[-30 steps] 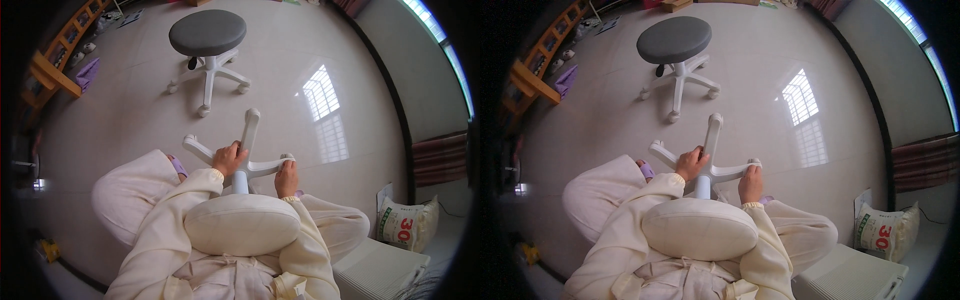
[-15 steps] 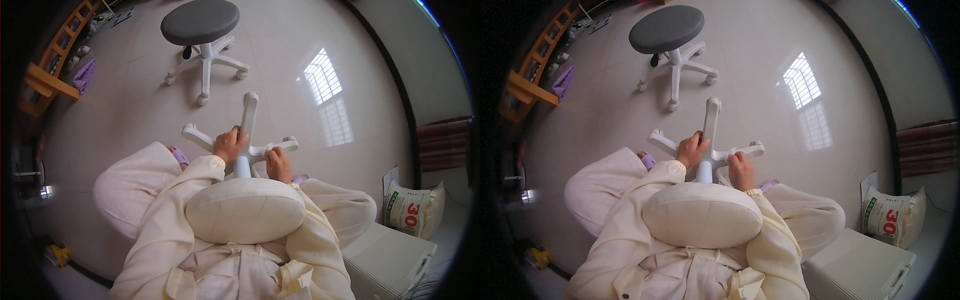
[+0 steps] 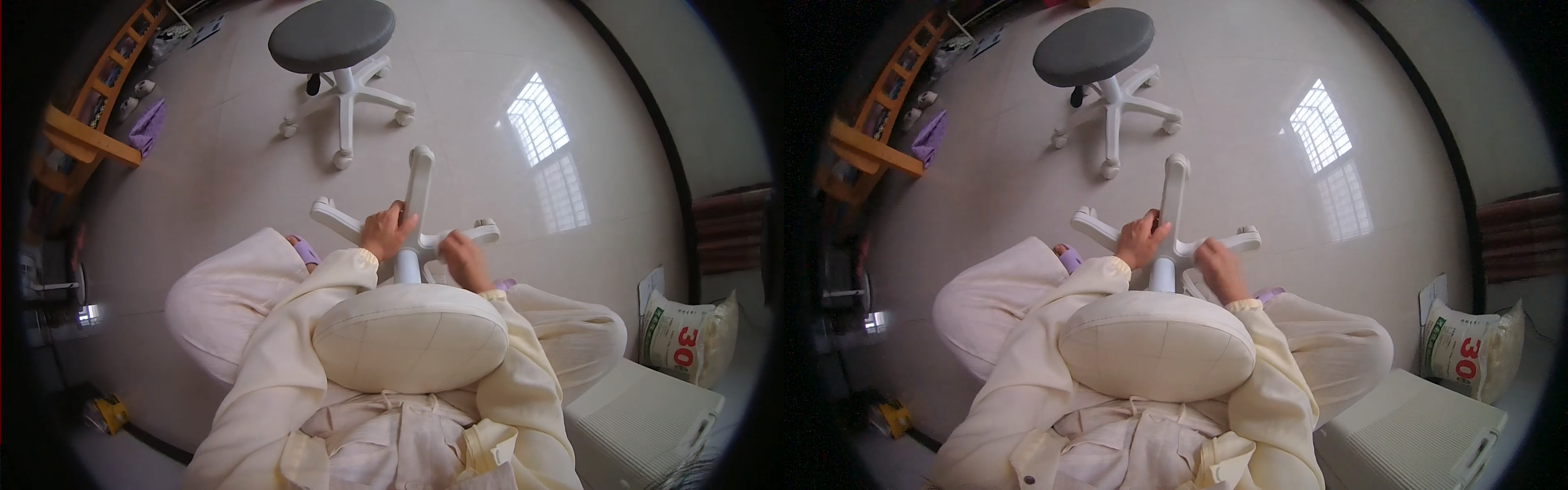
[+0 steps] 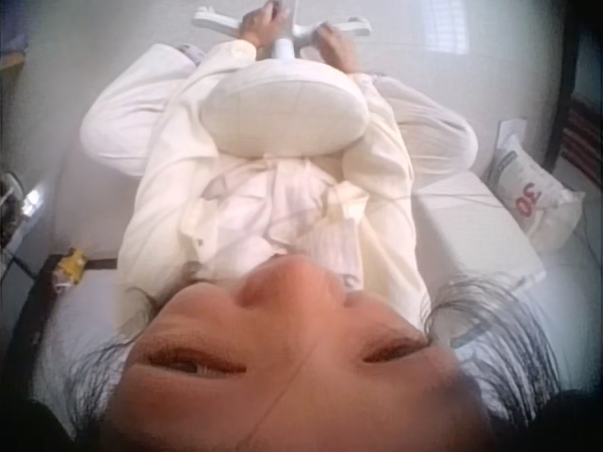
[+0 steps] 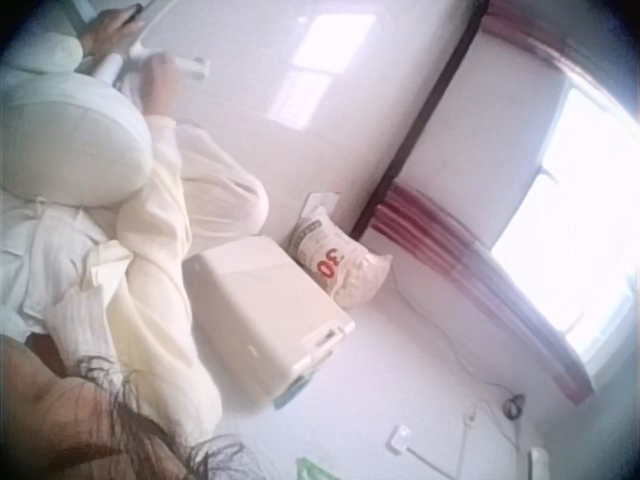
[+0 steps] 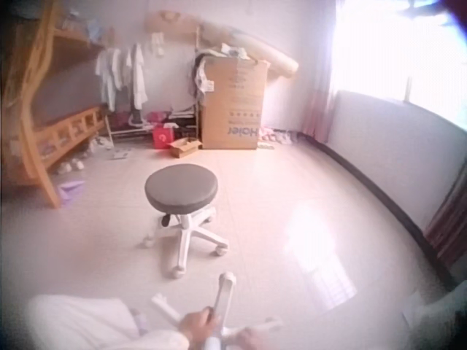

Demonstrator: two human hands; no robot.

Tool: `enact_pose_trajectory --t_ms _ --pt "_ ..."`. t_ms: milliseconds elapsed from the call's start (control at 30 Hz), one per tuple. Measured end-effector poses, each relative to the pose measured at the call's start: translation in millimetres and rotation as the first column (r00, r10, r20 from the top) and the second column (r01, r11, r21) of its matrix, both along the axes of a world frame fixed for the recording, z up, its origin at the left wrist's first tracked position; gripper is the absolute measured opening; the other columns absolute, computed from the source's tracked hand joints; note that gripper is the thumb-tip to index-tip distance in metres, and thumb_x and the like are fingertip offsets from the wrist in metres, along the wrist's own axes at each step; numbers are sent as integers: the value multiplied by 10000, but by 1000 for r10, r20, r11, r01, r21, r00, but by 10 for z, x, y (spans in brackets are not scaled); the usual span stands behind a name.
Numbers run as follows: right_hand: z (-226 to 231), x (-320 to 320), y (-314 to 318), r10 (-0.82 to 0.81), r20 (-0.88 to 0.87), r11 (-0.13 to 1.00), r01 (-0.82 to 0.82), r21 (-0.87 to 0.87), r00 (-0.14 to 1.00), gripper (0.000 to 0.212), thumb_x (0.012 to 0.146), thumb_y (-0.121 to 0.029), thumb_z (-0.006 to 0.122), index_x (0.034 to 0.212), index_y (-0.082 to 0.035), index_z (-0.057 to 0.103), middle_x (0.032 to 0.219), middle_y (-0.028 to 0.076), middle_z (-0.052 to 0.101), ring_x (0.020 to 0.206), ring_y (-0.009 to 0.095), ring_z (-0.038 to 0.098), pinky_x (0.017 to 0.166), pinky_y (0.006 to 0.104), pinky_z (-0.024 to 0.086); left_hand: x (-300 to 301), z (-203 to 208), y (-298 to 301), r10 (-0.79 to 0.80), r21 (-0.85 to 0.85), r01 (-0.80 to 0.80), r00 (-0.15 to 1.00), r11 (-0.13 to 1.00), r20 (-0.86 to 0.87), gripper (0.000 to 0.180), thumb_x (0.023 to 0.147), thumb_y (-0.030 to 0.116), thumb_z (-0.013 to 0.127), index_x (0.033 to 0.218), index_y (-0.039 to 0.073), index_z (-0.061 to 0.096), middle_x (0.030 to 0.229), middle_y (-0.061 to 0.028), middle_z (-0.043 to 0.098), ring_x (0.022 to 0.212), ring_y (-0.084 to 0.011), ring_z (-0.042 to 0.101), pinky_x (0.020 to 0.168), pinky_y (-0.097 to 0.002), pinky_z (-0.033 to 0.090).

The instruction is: The person cleans the base of an upside-down chair by wiping its legs and wheel sockets with a tissue by hand.

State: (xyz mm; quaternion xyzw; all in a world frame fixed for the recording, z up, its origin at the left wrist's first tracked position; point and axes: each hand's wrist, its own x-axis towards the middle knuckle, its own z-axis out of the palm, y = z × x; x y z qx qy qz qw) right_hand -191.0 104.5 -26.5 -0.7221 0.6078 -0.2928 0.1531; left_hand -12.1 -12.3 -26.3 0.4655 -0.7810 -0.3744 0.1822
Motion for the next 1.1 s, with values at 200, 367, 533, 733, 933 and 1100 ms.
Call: enact_pose_trajectory --t_ms 200,367,533,733,933,1100 --pt "-54 -118 -67 -295 132 955 288 70 947 48 750 -24 600 787 -54 610 827 120 566 766 326 582 653 399 474 12 0 -15 -15 -21 15 1000 1000 -4 354 889 367 494 988 32 553 780 -167 631 753 -370 604 690 -445 462" --pt "41 111 -55 0 51 1000 1 -23 999 47 771 -66 592 815 -61 610 870 76 584 842 273 569 691 388 468 -28 16 2 -21 -8 21 1000 1000 -5 341 892 361 493 974 37 559 780 -168 631 751 -373 600 690 -444 460" --pt "-4 -356 -82 -499 -272 857 423 -294 823 37 726 -63 564 748 -91 575 840 54 607 855 271 557 717 389 418 17 -12 -28 -9 -20 9 1000 1000 -12 342 894 359 489 976 34 558 795 -169 634 754 -380 597 700 -447 459" --pt "-32 126 -62 -5 79 997 11 -73 997 47 735 -53 547 777 -58 567 821 108 594 881 296 564 771 453 435 5 -15 -34 -16 -18 16 999 1000 40 409 891 409 473 1028 33 563 841 -171 650 812 -380 607 739 -453 466" --pt "-224 -317 -23 -401 -88 916 399 -41 912 85 766 -80 553 832 -63 604 896 119 637 924 300 598 906 406 452 21 11 -39 -25 21 24 999 999 26 370 899 401 466 986 56 566 811 -163 646 790 -382 601 711 -458 460" --pt "-381 -438 5 -611 -52 787 599 -148 790 109 844 -103 526 906 -59 605 1042 139 634 1073 315 561 971 430 419 1 8 -38 -34 -11 34 999 999 6 356 904 396 459 944 55 554 783 -156 641 769 -391 594 696 -468 452"
